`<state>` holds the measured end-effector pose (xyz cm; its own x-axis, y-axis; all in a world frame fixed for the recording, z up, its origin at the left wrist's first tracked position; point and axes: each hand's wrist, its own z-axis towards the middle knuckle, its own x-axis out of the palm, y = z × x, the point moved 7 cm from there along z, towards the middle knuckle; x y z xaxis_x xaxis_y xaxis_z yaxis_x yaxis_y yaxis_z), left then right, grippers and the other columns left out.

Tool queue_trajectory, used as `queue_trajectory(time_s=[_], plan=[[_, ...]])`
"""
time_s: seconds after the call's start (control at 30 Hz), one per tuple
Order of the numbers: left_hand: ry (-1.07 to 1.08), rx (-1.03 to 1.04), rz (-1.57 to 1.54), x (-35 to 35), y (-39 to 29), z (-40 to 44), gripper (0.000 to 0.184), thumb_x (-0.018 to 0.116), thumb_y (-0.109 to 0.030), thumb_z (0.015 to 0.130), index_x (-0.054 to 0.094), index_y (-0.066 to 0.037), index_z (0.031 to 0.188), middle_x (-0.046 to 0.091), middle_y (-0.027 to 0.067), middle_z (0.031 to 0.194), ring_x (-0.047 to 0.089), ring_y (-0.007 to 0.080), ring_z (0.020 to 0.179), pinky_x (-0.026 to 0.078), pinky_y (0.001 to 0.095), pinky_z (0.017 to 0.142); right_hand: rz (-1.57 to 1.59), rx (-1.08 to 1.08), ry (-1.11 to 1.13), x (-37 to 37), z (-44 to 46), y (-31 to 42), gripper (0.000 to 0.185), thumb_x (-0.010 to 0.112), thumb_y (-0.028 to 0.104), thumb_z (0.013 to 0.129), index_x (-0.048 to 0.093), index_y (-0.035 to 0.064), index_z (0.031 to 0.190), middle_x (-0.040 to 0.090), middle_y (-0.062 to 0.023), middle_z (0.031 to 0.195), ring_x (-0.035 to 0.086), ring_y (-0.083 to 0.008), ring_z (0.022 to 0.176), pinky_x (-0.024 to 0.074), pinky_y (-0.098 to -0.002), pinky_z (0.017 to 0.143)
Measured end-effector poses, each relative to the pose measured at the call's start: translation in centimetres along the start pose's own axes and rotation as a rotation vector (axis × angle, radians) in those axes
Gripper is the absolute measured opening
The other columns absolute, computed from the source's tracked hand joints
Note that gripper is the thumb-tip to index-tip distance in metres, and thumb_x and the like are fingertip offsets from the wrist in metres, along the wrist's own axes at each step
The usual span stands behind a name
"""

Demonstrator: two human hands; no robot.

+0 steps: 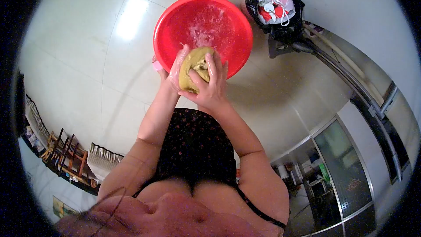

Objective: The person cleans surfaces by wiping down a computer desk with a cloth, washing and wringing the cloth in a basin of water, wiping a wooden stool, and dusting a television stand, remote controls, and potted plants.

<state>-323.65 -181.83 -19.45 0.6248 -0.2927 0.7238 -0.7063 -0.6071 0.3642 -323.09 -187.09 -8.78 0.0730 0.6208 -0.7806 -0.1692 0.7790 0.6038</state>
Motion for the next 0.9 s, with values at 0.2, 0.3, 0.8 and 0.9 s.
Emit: queue_trajectory(time_s=[0.2, 0.3, 0.8, 0.9], plan=[[-0.113, 0.284, 0.156, 0.3, -0.5, 0.3, 0.037, 0.052, -0.032, 0.086, 0.052, -0.001, 0.107, 0.058, 0.0115, 0.099, 0.058, 0.0224, 0.086, 0.049, 0.0361, 0.074, 0.117, 0.066, -0.241, 0.5, 0.1, -1.0, 0.041, 0.069, 0.041, 0.067, 0.055, 0.0093, 0.089, 0.041, -0.0201, 0.116, 0.043, -0.0394, 0.102, 0.0381, -0.0488, 0.085], [-0.296, 0.886, 2.122, 4.8, -2.5, -0.8, 0.024, 0.058, -0.021, 0.077, 0.061, -0.004, 0.093, 0.062, 0.0125, 0.089, 0.061, 0.025, 0.081, 0.049, 0.035, 0.068, 0.251, 0.245, -0.366, 1.0, -0.7, -3.0, 0.036, 0.069, 0.032, 0.067, 0.055, 0.0057, 0.087, 0.048, -0.0191, 0.103, 0.047, -0.037, 0.096, 0.04, -0.0461, 0.082], [-0.731, 0.664, 2.023, -7.4, -6.2, 0.3, 0.048, 0.061, -0.039, 0.077, 0.049, -0.001, 0.105, 0.055, 0.0226, 0.099, 0.055, 0.0392, 0.09, 0.045, 0.0432, 0.076, 0.983, 1.242, -0.186, 12.0, -10.2, -16.5, 0.033, 0.05, 0.031, 0.087, 0.054, 0.001, 0.099, 0.057, -0.0055, 0.09, 0.053, -0.0154, 0.084, 0.0431, -0.0285, 0.076], [-0.732, 0.614, 2.236, -10.3, -7.6, 0.3, 0.064, 0.062, -0.037, 0.076, 0.037, 0.003, 0.119, 0.046, 0.0245, 0.115, 0.051, 0.0386, 0.097, 0.045, 0.0416, 0.082, 0.493, 1.141, 0.003, 11.4, -11.2, -19.3, 0.04, 0.042, 0.037, 0.09, 0.05, 0.0023, 0.108, 0.059, -0.0139, 0.097, 0.055, -0.0275, 0.094, 0.0426, -0.0372, 0.08]])
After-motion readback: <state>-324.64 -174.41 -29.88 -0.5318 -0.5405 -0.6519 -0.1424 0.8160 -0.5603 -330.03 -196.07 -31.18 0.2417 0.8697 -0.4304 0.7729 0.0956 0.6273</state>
